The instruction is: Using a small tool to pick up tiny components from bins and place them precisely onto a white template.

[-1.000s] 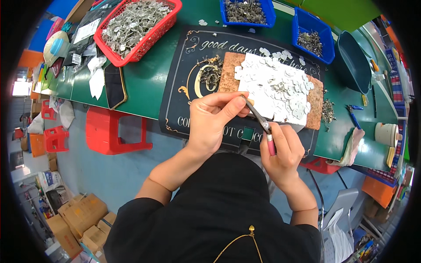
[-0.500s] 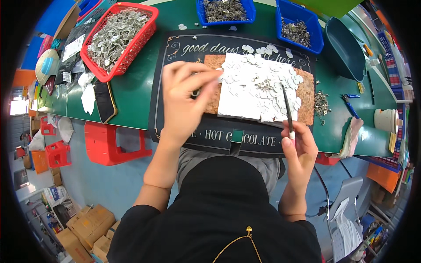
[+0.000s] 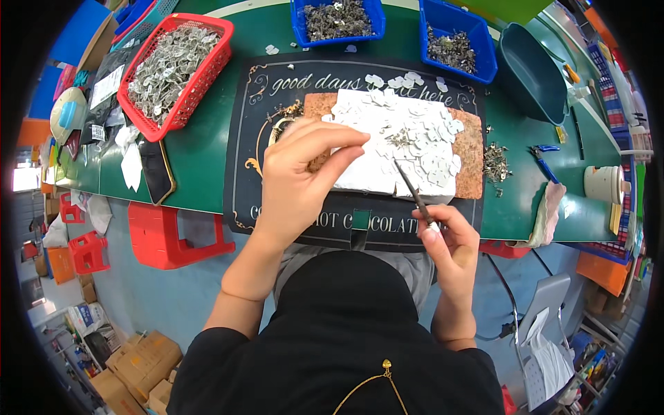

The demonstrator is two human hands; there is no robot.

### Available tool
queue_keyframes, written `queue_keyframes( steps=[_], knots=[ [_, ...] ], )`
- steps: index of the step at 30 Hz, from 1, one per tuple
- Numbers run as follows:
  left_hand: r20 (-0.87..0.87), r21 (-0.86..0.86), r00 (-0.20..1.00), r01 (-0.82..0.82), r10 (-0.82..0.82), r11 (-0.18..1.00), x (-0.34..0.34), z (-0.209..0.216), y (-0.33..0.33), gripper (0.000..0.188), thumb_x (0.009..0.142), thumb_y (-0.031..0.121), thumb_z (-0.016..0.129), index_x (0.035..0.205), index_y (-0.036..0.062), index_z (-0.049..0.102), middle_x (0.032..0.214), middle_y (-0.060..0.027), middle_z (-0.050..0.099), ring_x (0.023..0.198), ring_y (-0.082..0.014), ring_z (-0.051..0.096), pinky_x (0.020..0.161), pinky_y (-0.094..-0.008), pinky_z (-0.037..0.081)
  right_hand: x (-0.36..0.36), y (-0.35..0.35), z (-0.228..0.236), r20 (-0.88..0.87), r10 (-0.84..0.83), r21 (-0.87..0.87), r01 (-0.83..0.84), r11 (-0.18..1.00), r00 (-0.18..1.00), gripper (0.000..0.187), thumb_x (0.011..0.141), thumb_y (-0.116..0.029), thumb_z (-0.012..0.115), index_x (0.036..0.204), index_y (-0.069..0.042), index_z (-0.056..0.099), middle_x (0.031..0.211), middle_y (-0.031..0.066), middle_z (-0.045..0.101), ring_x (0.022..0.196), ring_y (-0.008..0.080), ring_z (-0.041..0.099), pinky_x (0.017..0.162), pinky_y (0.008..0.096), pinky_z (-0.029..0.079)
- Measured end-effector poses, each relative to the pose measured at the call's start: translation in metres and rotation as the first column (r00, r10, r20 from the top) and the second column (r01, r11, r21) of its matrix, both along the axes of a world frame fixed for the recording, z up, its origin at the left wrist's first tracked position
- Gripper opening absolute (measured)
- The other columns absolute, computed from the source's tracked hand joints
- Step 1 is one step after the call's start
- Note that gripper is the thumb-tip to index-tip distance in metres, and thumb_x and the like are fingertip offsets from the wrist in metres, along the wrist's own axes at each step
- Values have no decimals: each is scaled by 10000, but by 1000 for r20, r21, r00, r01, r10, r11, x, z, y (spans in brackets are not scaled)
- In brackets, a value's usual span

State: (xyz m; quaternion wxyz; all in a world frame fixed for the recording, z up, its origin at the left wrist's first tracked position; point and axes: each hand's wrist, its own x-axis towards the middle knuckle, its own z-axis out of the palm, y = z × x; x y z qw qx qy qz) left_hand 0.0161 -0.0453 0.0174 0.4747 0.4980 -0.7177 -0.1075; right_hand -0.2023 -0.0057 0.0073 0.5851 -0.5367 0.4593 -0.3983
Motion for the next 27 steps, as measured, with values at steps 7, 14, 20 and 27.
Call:
queue_keyframes(
  steps=[7, 14, 20, 27],
  knots=[
    [-675, 346, 733, 414, -83, 842, 6, 5, 24, 361, 786, -82, 575, 1137, -55, 497, 944, -147, 624, 911, -181, 619, 769, -262, 502, 1, -7, 2, -101, 111, -75, -119, 990, 989, 185, 795, -35, 570, 944, 73, 590, 820, 45, 570, 701, 57, 484, 610, 171, 366],
    [-189, 327, 943, 324, -274, 888, 13, 22, 26, 420, 715, -106, 558, 1126, -20, 548, 881, -113, 641, 827, -175, 648, 736, -261, 517, -8, -11, 7, -126, 216, 41, -212, 976, 968, 173, 783, -14, 593, 935, 67, 612, 826, 51, 617, 666, 33, 485, 572, 167, 369],
    [-124, 315, 949, 314, -289, 896, 15, 25, 24, 451, 678, -97, 580, 1119, -4, 559, 867, -118, 643, 801, -187, 655, 730, -262, 512, -1, -10, 11, 16, 188, 161, -188, 969, 982, 187, 788, -52, 599, 935, 61, 620, 774, 52, 622, 643, 46, 501, 555, 169, 375],
    [-156, 324, 922, 386, -354, 864, 21, 28, 24, 438, 671, -96, 569, 1102, -18, 540, 867, -123, 658, 839, -180, 647, 755, -257, 478, -10, -18, 11, 231, 281, 393, -354, 849, 932, 194, 845, -126, 591, 928, 47, 617, 779, 37, 623, 650, 41, 491, 554, 186, 387]
  ],
)
